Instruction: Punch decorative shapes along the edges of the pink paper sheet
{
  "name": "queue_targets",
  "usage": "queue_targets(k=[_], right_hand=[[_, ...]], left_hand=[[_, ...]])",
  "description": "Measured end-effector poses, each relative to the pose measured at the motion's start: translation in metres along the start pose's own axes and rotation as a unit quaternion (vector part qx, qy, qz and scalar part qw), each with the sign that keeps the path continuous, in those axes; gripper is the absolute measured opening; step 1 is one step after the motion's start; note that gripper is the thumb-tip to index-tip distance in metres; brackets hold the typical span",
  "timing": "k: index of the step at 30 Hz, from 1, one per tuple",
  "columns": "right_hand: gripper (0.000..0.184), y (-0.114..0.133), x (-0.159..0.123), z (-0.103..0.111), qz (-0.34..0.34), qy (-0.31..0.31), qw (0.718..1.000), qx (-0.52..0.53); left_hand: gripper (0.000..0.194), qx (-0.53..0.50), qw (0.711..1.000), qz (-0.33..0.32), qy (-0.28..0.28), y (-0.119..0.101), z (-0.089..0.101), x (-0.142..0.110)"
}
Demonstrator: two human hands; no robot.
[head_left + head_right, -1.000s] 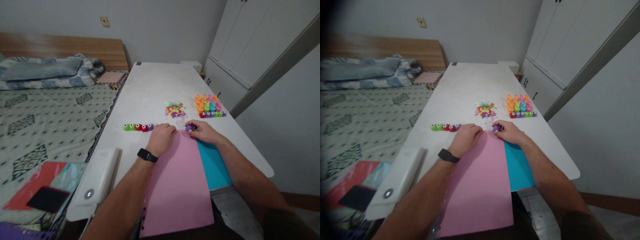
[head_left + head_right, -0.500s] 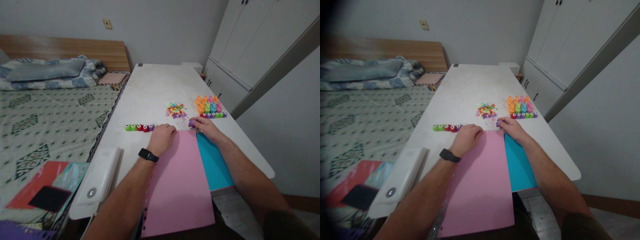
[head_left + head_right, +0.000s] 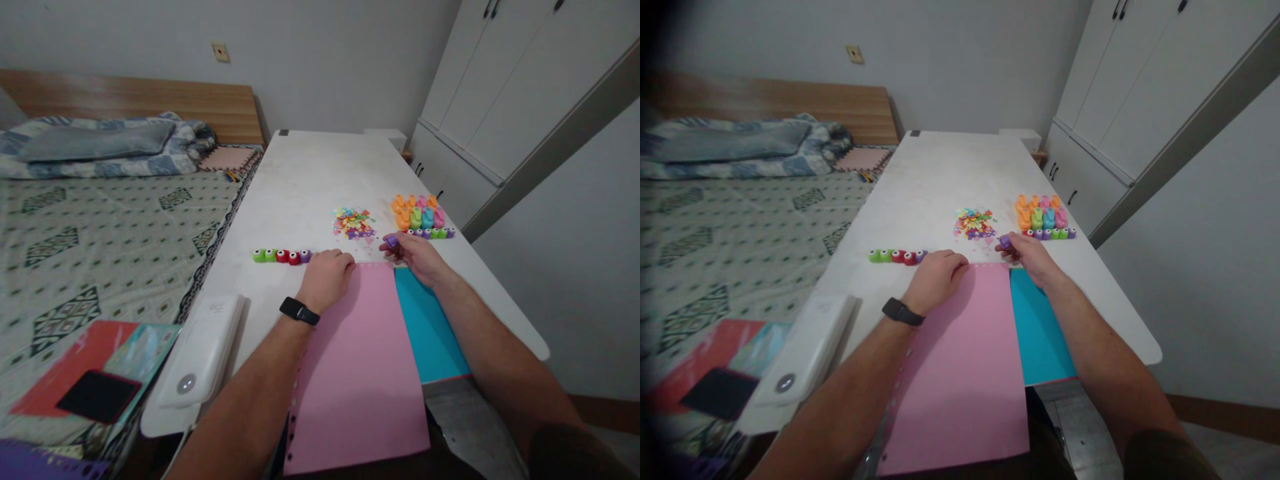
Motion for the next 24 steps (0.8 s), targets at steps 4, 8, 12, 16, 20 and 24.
queue_targets(k=[4, 8, 12, 16, 20, 24], right_hand=[[0.034, 0.0021, -0.0014, -0.0023, -0.005, 0.006, 1.000, 0.025], [0.036, -0.0003, 0.0004, -0.0024, -0.014, 0.012, 0.999, 0.038], [0.039, -0.0032, 0.0021, -0.0018, -0.029, 0.016, 0.998, 0.054], [0.040, -0.0051, 0.0037, -0.0007, -0.033, 0.016, 0.998, 0.057], [0.040, -0.0058, 0.0056, -0.0005, -0.024, 0.019, 0.998, 0.047], [0.040, -0.0052, 0.0061, 0.0009, -0.009, 0.008, 1.000, 0.027]], left_hand=[[0.025, -0.002, 1.000, 0.004, 0.001, 0.0003, 0.0006, -0.0004], [0.023, -0.002, 1.000, 0.007, 0.000, 0.0001, 0.0018, -0.0003], [0.024, -0.002, 1.000, 0.010, -0.004, 0.0006, 0.0019, -0.0009], [0.024, 0.000, 1.000, 0.009, -0.005, 0.0008, 0.0018, -0.0010], [0.023, 0.001, 1.000, 0.007, -0.006, 0.0009, 0.0022, -0.0008], [0.023, -0.003, 1.000, 0.010, -0.006, 0.0022, 0.0011, -0.0010]])
Point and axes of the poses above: each hand's wrist, its own x-axis towards the middle knuckle, its own z-axis out of the back of the hand, y = z × x, the point moved 8 cm from there along x, towards the middle knuckle, and after that the axes turned 11 degrees about -z, right-handed, at the moved point
